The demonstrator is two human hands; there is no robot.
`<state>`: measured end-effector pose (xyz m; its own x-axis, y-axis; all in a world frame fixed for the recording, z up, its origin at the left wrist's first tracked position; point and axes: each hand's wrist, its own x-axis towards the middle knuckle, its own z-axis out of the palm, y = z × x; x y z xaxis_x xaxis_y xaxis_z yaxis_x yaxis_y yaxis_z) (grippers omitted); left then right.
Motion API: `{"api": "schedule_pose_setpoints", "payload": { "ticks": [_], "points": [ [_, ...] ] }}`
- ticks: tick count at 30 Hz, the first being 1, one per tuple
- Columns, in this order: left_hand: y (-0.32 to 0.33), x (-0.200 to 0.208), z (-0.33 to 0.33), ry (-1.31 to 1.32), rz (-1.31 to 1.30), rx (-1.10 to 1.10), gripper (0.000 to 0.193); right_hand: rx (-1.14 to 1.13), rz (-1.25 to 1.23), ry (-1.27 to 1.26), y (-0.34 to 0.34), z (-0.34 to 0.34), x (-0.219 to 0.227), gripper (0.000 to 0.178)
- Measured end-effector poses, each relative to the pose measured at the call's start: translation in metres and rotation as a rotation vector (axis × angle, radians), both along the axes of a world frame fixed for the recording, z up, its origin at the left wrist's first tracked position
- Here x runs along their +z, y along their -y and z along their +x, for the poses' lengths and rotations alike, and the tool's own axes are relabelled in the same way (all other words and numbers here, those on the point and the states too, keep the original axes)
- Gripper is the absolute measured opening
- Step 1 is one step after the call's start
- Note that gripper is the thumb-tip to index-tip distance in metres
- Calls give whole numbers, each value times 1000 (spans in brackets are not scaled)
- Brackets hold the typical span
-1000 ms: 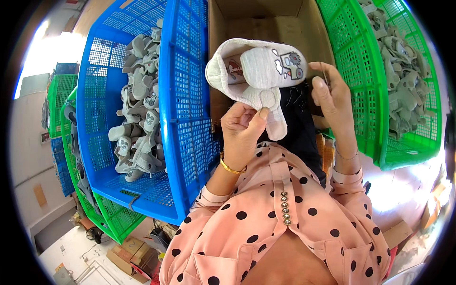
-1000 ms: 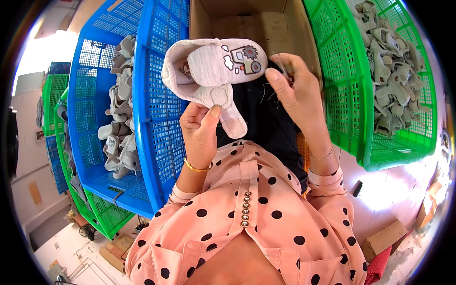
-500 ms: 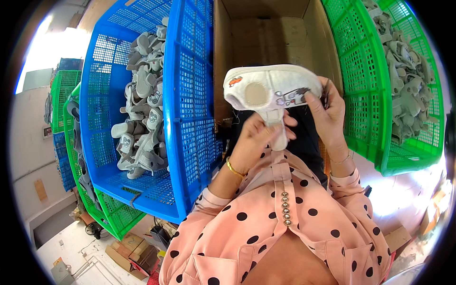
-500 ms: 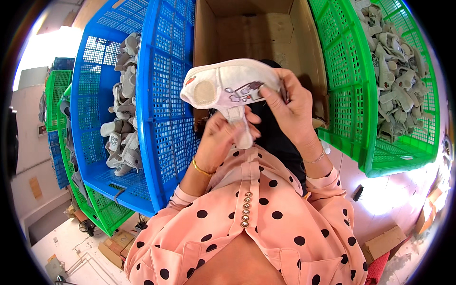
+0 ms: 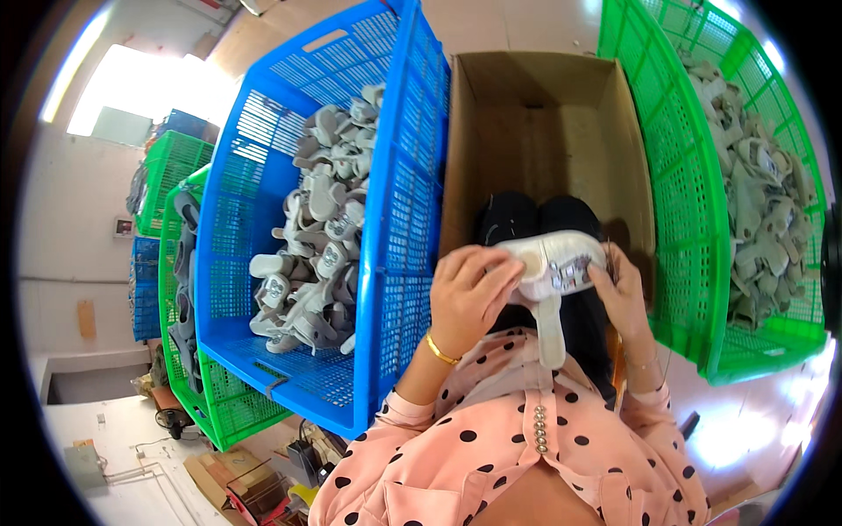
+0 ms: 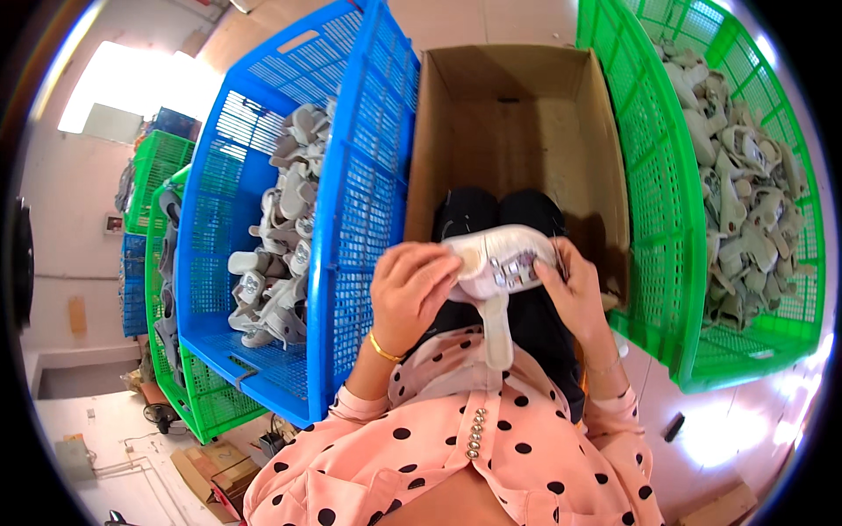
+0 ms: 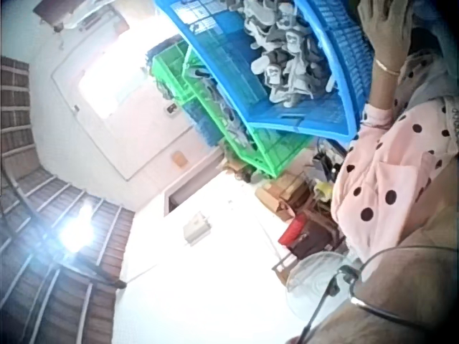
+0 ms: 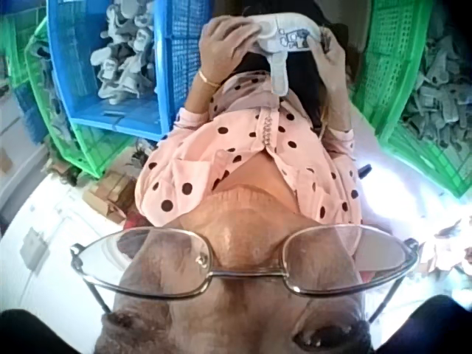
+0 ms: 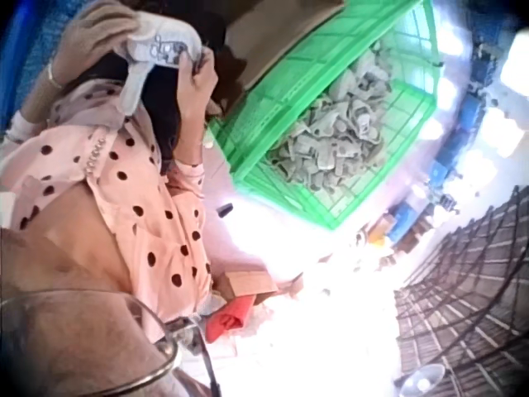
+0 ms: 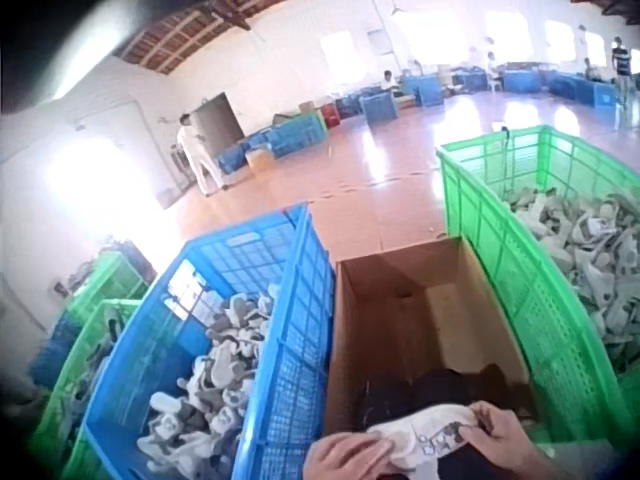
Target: The person sits on the floor and uses scissors to trim excess fabric and threads from the edges of small white fabric items, likely baby shoes or socks. They handle the items one by one, cutting along the seams and edges, and place the finished pieces into a cardboard box.
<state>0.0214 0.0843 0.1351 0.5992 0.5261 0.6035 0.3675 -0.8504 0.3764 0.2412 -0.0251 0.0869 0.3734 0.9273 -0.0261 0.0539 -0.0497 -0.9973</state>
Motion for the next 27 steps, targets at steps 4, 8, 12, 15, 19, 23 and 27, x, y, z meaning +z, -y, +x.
{"api": "schedule_pose_setpoints", "payload": {
  "ticks": [4, 8, 12, 15, 19, 23, 27],
  "points": [
    [8, -13, 1, 15, -29, -56, 21, 40, -28, 21, 18, 2, -27, 19],
    [21, -32, 4, -19, -23, -133, 18, 53, -260, 134, 33, 1, -26, 29],
    [35, -39, -3, -126, -137, -218, 17, -74, -43, 394, 36, -8, -34, 26],
    [44, -47, -9, -158, -160, -264, 20, 136, -295, 222, 42, -23, -16, 28],
    [53, -46, -18, -181, -126, -261, 23, 253, -438, -57, 38, -50, -14, 35],
    [58, -47, -30, -224, -106, -266, 23, 204, -477, -183, 43, -64, -34, 30],
    [56, -52, -32, -170, -40, -242, 26, 184, -592, -77, 31, -67, -33, 30]
  ]
}}
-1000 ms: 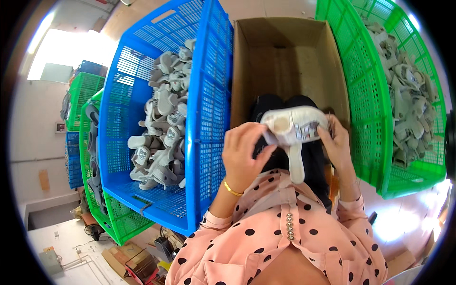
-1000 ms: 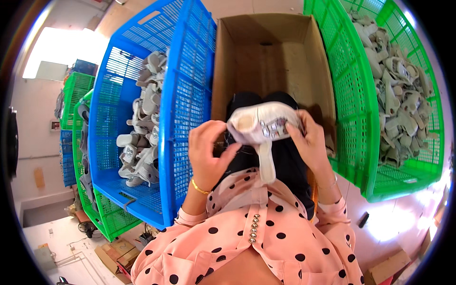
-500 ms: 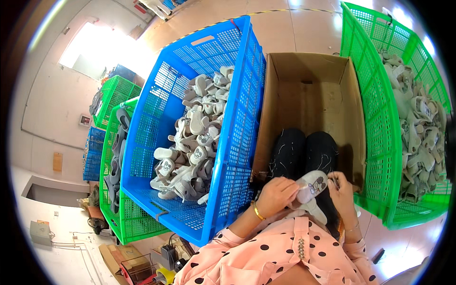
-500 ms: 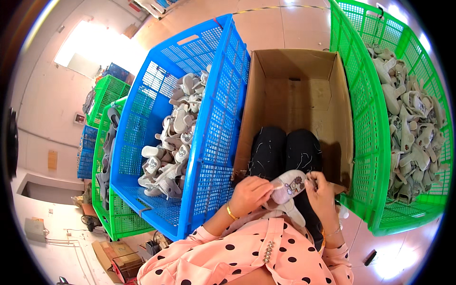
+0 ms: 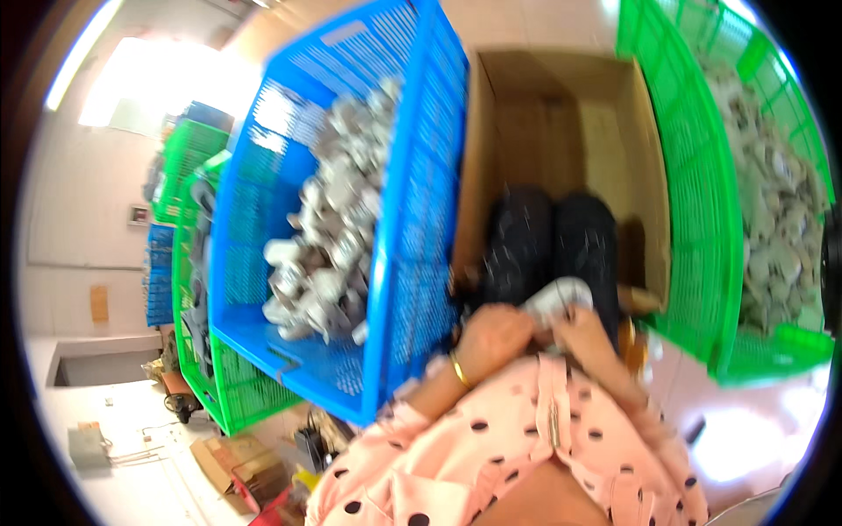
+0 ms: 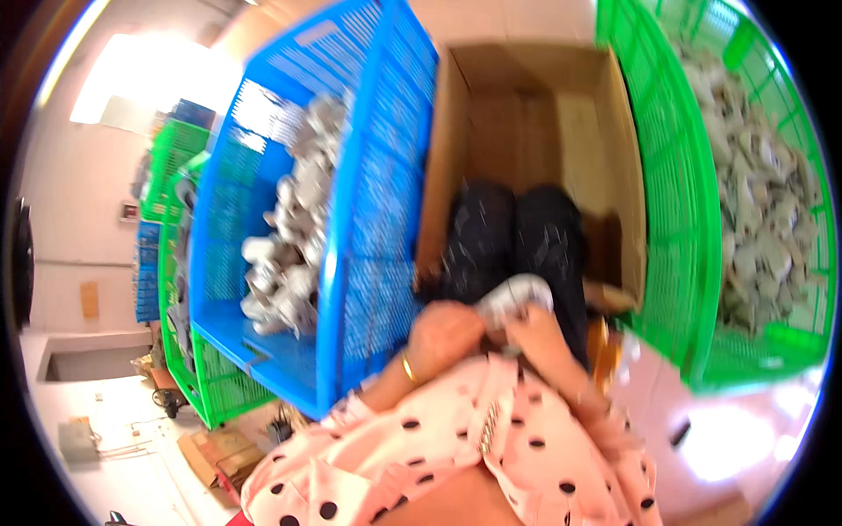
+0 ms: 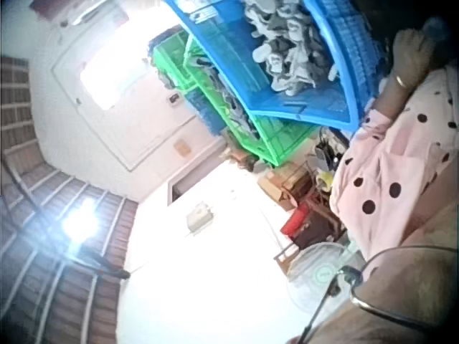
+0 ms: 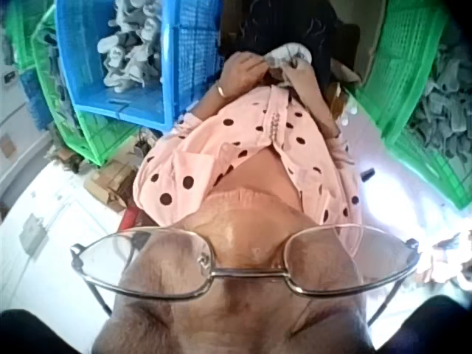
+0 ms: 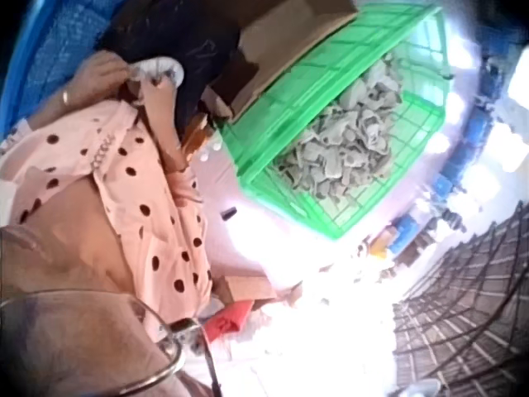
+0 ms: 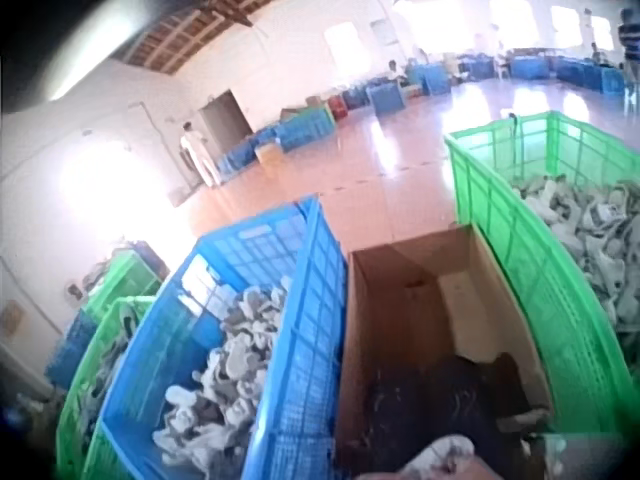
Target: The person sits on the floor and uses scissors to trim excess fabric and threads from the edges of small white fabric items, likely baby shoes or socks. They handle the items one by one, cutting along the seams and edges, and place the finished pieces into a cardboard box.
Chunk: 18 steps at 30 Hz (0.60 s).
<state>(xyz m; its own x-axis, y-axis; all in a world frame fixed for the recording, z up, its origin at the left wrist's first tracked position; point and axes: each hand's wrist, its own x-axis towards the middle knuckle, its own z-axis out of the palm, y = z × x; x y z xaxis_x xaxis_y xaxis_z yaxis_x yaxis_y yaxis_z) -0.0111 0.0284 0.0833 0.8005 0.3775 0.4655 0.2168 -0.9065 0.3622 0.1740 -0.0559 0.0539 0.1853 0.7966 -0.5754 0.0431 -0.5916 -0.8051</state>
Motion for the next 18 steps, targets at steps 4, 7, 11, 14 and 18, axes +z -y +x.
{"api": "schedule_pose_setpoints", "payload": {
  "ticks": [4, 7, 11, 14, 18],
  "points": [
    [13, -37, -1, 79, -47, 139, 27, -115, -8, -287, 2, -2, -14, 23],
    [15, -37, 1, 148, -86, 163, 27, -22, 46, -324, 1, 0, -3, 23],
    [14, -45, -2, 205, -89, 159, 27, 155, 480, 459, 7, 12, -7, 42],
    [16, -49, -8, 201, -54, 165, 28, 352, 423, 740, 8, 22, 7, 45],
    [17, -54, -15, 168, 12, 140, 29, 525, 410, 817, 10, 23, 13, 44]
  ]
}}
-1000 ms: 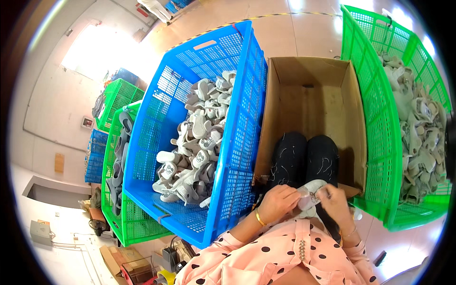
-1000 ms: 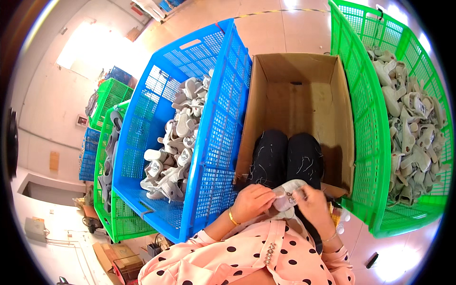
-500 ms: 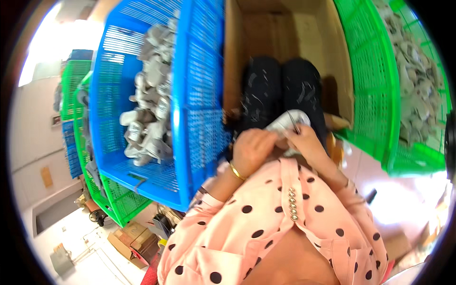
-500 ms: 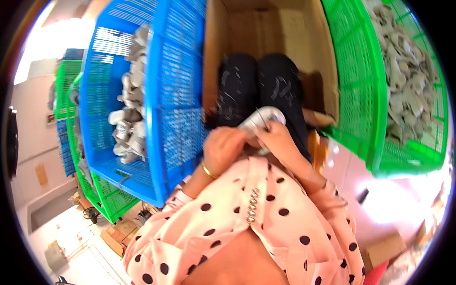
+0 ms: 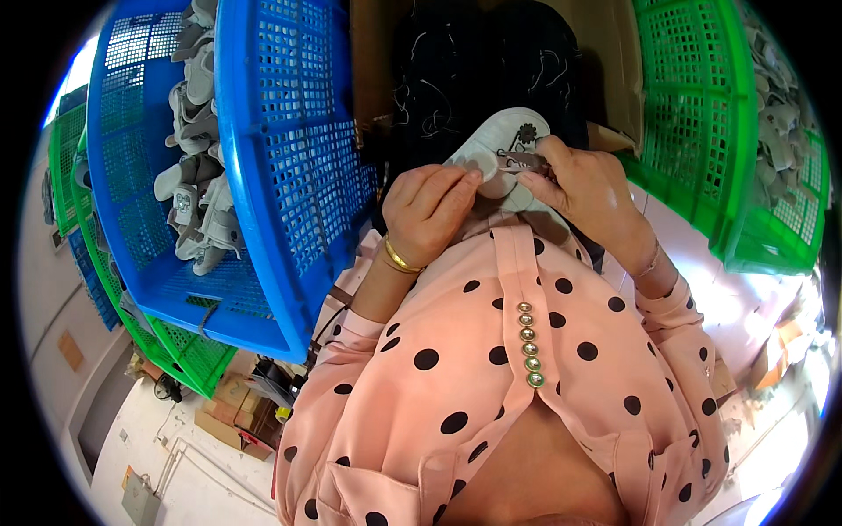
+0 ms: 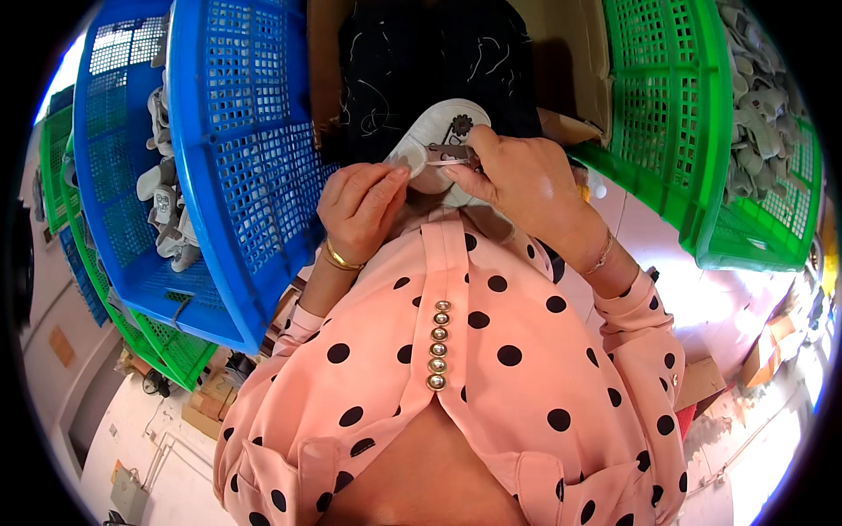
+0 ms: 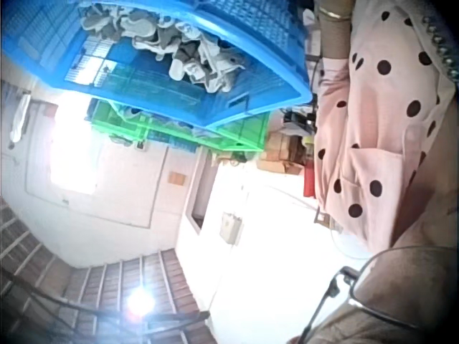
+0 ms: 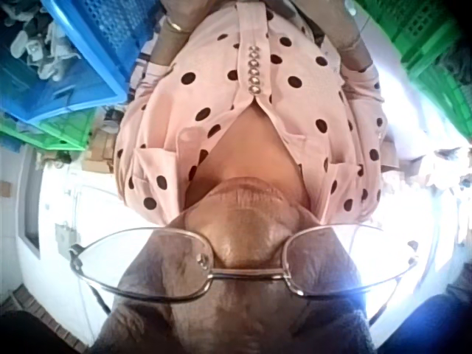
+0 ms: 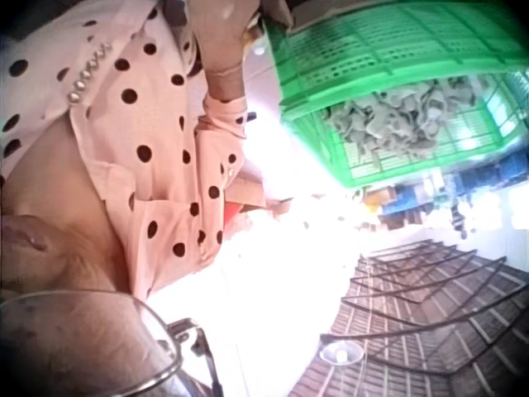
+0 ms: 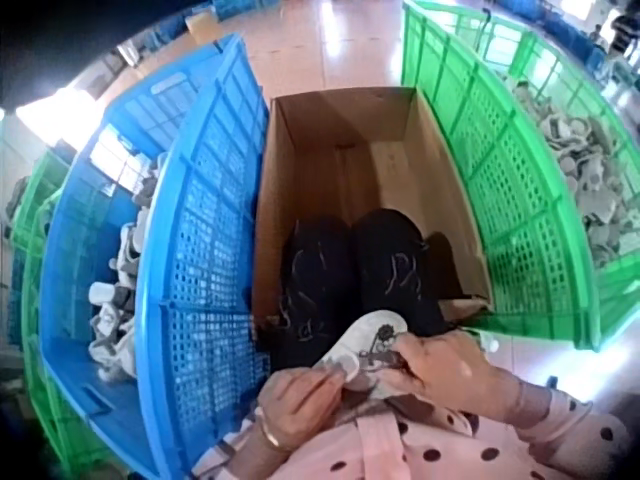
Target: The person sits on the floor and uses scissors to trim excess fabric and threads from the edges of small white fabric items, likely baby shoes or socks. They handle the items one by one, cutting along the seams and edges, and place the finished pieces into a cardboard box.
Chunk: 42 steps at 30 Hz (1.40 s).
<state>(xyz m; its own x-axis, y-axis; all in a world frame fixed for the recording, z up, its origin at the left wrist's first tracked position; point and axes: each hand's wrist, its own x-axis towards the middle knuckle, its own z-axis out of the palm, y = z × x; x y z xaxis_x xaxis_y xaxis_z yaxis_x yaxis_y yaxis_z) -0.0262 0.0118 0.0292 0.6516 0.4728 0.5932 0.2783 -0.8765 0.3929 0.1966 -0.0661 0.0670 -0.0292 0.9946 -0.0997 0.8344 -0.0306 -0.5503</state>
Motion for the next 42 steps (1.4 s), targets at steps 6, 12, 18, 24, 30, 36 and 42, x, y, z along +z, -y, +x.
{"api": "schedule_pose_setpoints", "payload": {
  "ticks": [6, 12, 18, 24, 30, 36, 42],
  "points": [
    [1, 4, 0, 6, -44, -8, 32, 49, -10, 139, -2, -1, 7, 43],
    [3, 6, 0, -13, -31, 0, 31, -16, -15, 158, 5, -8, 5, 42],
    [4, 5, 2, -16, -28, 5, 32, -169, -72, 35, 13, -24, 3, 41],
    [5, 7, 7, 2, -38, -15, 32, -321, 37, -227, 21, -38, -22, 42],
    [14, 1, 3, -19, -155, -28, 32, -678, -347, -1422, 2, -19, 12, 46],
    [6, 13, 11, -48, -365, 10, 30, -437, -212, -803, 7, -5, -7, 48],
    [4, 34, 29, -191, -601, 141, 25, -319, -207, -314, 11, 0, -5, 47]
  ]
}}
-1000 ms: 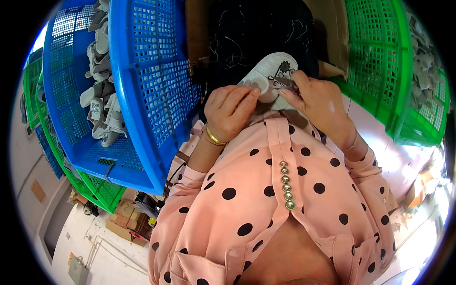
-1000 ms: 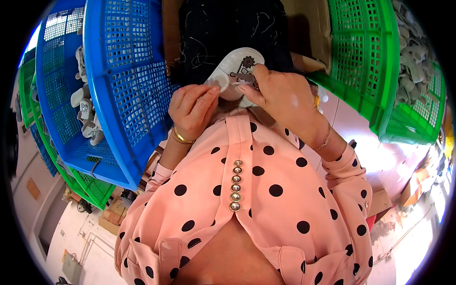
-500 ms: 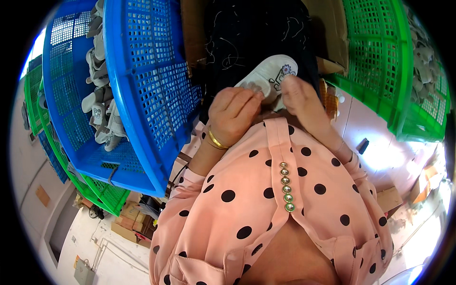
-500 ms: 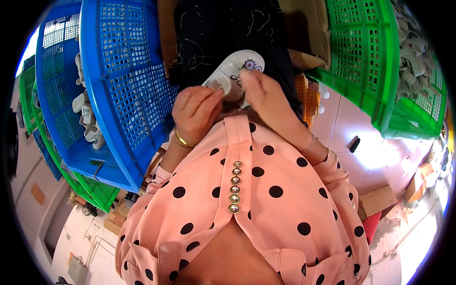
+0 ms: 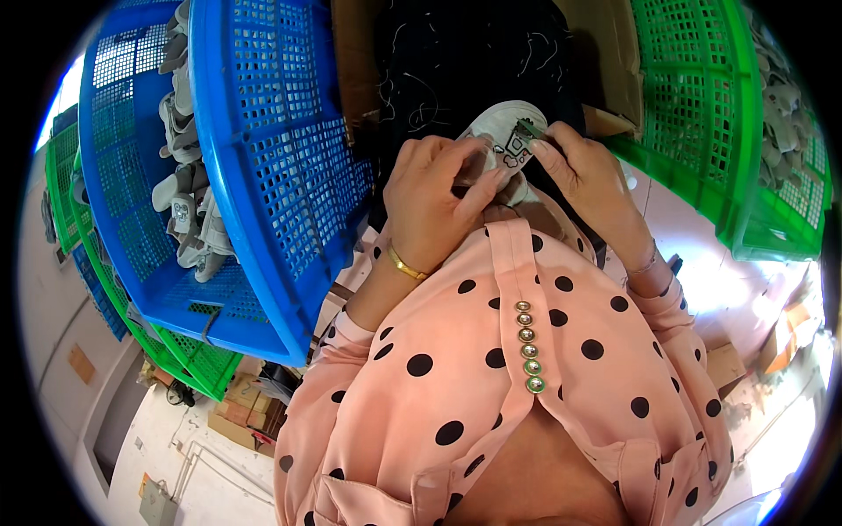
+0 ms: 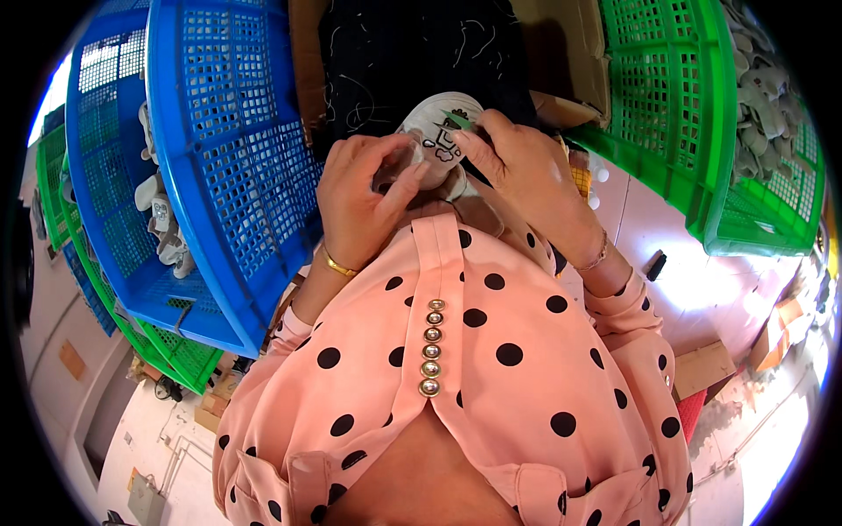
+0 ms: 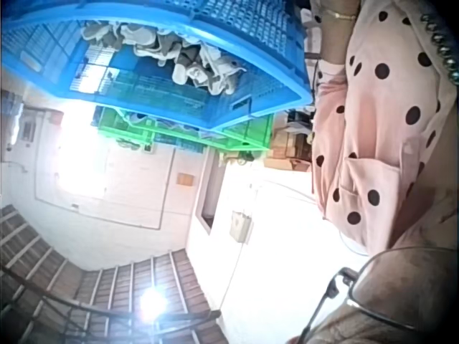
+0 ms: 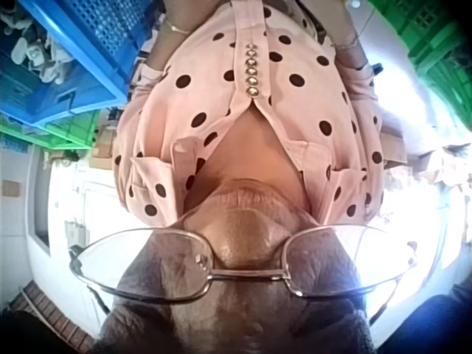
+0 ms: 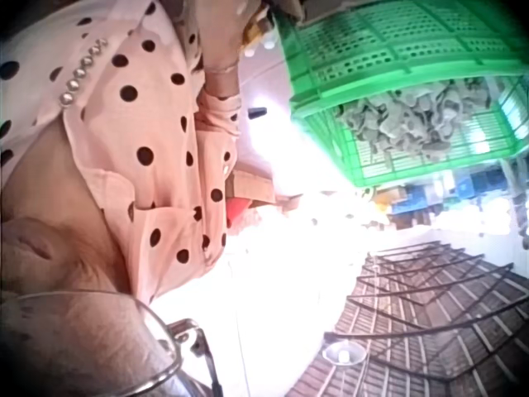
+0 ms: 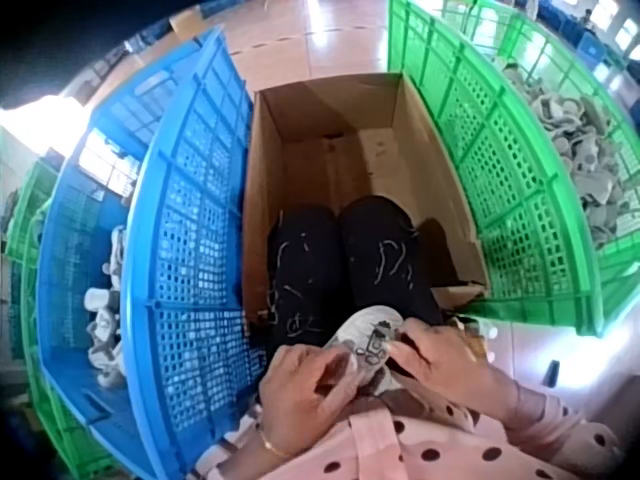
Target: The person sits on the floor and uses scissors to trim excess fabric and threads from the edges of small white fabric items, likely baby shoes or socks. They handle the items one by one, cutting along the seams and edges, and place the finished pieces into a cardboard box.
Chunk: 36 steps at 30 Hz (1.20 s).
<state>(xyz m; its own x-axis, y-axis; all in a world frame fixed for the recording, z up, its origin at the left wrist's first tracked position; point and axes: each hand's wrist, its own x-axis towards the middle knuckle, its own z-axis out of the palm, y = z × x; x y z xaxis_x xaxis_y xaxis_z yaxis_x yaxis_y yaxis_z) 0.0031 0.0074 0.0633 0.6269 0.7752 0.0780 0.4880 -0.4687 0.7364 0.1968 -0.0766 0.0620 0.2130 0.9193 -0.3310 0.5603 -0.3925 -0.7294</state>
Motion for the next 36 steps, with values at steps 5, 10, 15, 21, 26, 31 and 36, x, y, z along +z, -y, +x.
{"api": "schedule_pose_setpoints", "payload": {
  "ticks": [5, 10, 15, 21, 26, 31, 36],
  "points": [
    [3, -4, 13, -36, 14, 75, 17, 65, -17, 197, 2, 0, 1, 47],
    [3, -12, 12, 83, -203, 148, 9, 187, -49, 289, 0, 4, 12, 46],
    [3, -19, 6, 325, -754, 281, 12, 327, 54, 298, -6, 9, 14, 45],
    [5, -19, 5, 356, -783, 263, 16, 428, 73, 334, -14, 9, 15, 45],
    [7, -23, 4, 325, -712, 235, 15, 522, 72, 381, -18, 10, 17, 43],
    [7, -21, 5, 436, -822, 275, 14, 551, 121, 432, -22, 8, 18, 42],
    [-2, -19, -2, 607, -1025, 417, 17, 384, 206, 236, -21, 10, 11, 35]
  ]
}}
